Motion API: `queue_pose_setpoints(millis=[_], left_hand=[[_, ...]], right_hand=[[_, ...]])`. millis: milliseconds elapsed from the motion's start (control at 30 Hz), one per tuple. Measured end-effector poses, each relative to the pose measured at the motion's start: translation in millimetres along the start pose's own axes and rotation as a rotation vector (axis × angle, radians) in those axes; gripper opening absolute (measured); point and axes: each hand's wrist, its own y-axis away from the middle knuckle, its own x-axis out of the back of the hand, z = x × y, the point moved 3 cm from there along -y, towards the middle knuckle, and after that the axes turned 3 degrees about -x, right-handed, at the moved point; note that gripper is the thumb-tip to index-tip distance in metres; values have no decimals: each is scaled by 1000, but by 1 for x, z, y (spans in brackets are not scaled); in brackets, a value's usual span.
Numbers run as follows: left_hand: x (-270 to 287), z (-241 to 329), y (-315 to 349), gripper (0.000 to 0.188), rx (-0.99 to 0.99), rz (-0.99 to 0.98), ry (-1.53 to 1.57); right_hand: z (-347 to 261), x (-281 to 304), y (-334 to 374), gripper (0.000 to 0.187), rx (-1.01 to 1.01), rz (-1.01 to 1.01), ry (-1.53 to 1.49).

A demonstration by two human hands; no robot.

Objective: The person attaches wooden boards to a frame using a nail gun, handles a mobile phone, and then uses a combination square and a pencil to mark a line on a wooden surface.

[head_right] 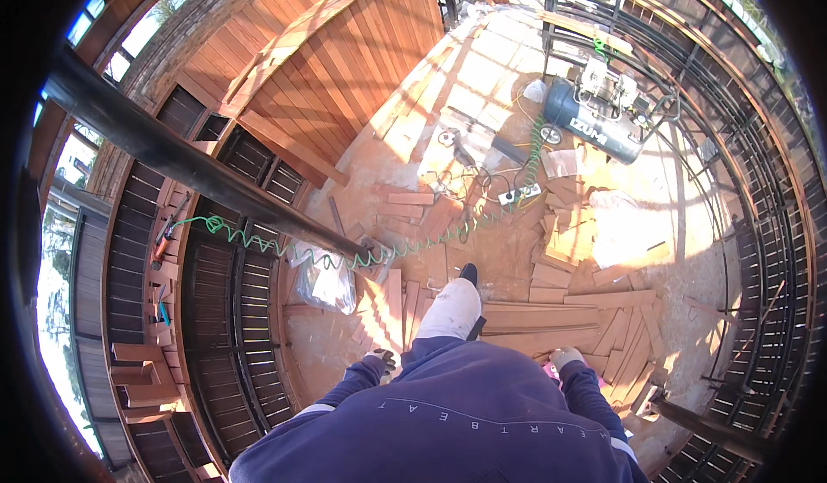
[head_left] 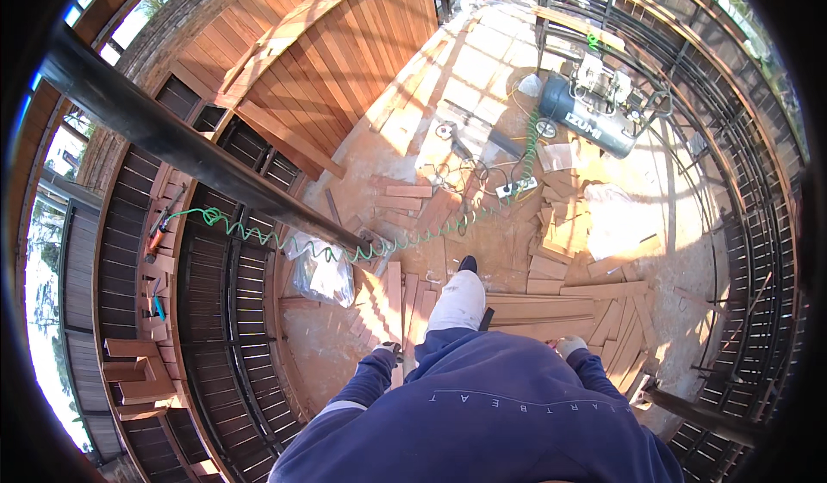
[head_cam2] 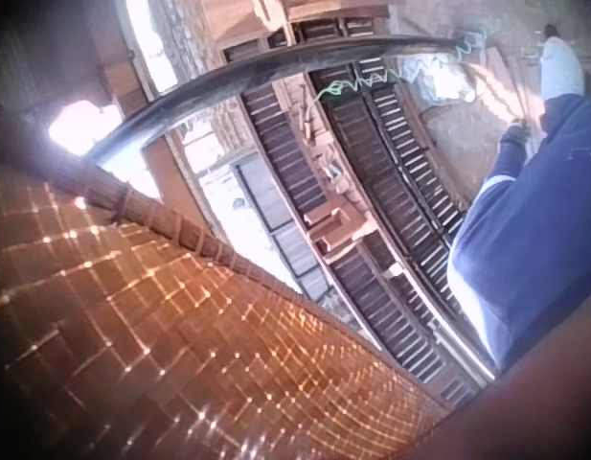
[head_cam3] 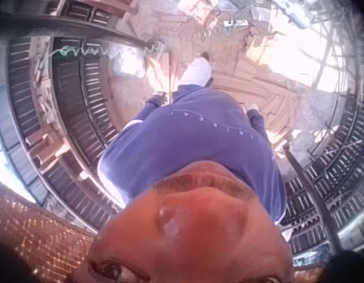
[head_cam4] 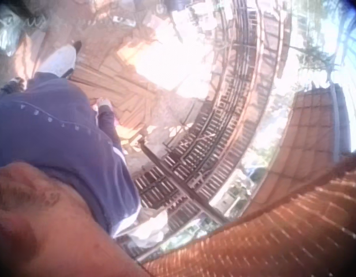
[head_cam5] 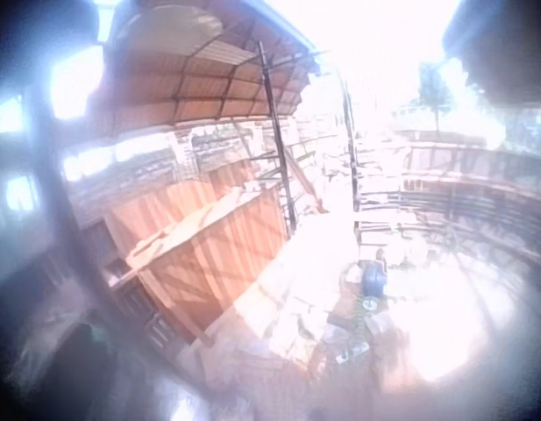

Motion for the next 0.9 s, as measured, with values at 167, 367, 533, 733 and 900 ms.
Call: queue_pose_setpoints(millis=[167, 367, 533, 733, 900], left_hand=[[9, 66, -61, 26, 251, -102, -124], [15, 383, -154, 21, -461, -107, -286], [20, 647, -106, 38, -757, -58, 351], [-2, 686, -164, 78, -332, -35, 269], [-28, 687, -240, 49, -204, -150, 305]], right_hand=[[-3, 61, -90, 40, -417, -40, -231], [30, 126, -217, 31, -100, 104, 98], [-68, 310, -284, 34, -340, 475, -863], [-20, 328, -432, 34, -113, 382, -668], [-67, 376, -478, 40, -383, -60, -330]])
